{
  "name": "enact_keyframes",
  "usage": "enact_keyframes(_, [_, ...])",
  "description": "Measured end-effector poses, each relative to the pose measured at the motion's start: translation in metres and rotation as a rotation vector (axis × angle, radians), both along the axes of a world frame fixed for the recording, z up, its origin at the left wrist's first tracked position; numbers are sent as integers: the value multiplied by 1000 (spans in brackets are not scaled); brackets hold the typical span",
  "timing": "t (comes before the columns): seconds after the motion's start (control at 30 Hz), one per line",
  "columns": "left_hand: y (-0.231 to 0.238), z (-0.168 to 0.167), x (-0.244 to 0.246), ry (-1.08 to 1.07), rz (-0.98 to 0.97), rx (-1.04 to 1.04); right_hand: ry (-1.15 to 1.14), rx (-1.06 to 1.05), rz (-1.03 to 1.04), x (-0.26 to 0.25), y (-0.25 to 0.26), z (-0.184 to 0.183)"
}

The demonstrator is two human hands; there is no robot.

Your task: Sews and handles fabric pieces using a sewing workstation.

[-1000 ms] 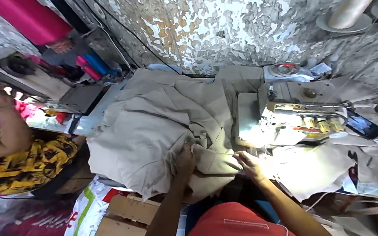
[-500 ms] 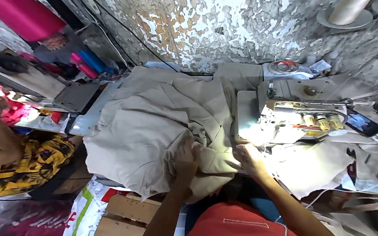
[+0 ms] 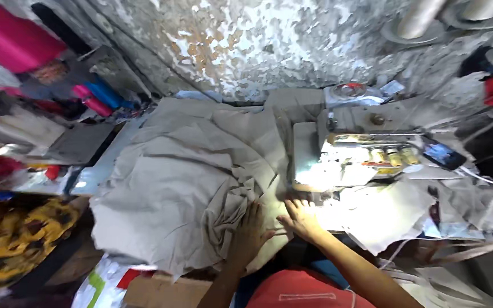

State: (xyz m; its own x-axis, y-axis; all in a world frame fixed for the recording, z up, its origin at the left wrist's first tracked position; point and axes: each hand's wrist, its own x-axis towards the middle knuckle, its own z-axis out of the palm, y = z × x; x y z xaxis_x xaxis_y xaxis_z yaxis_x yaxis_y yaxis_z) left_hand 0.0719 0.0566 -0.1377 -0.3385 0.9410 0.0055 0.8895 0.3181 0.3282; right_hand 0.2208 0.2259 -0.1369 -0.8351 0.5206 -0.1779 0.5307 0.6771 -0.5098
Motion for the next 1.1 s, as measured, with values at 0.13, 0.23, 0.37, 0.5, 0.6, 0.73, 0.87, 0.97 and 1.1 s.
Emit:
enact_keyframes(0.13, [-1, 6, 1, -8, -17, 35, 200, -19, -84, 18, 1, 13])
enact_keyframes(0.23, [0, 24, 7, -37, -65, 73, 572, 198, -235, 54, 11, 19])
enact_keyframes(0.37, [12, 42, 27, -117, -148, 290, 483, 246, -695, 128, 47, 47])
enact_keyframes(0.5, [26, 52, 47, -225, -243, 415, 331, 322, -969, 202, 105, 32])
enact_keyframes(0.6, [35, 62, 63, -241, -295, 431, 133, 246, -1026, 228, 129, 27])
enact_keyframes(0.73, [44, 64, 72, -211, -339, 427, 104, 201, -1040, 233, 141, 22])
enact_keyframes(0.87, [44, 61, 74, -248, -325, 408, 197, 241, -1075, 233, 143, 15])
enact_keyframes(0.97, [45, 58, 76, -257, -323, 402, 239, 278, -1086, 233, 142, 10])
enact_keyframes(1.1, [48, 57, 78, -254, -338, 378, 279, 377, -1076, 232, 140, 3])
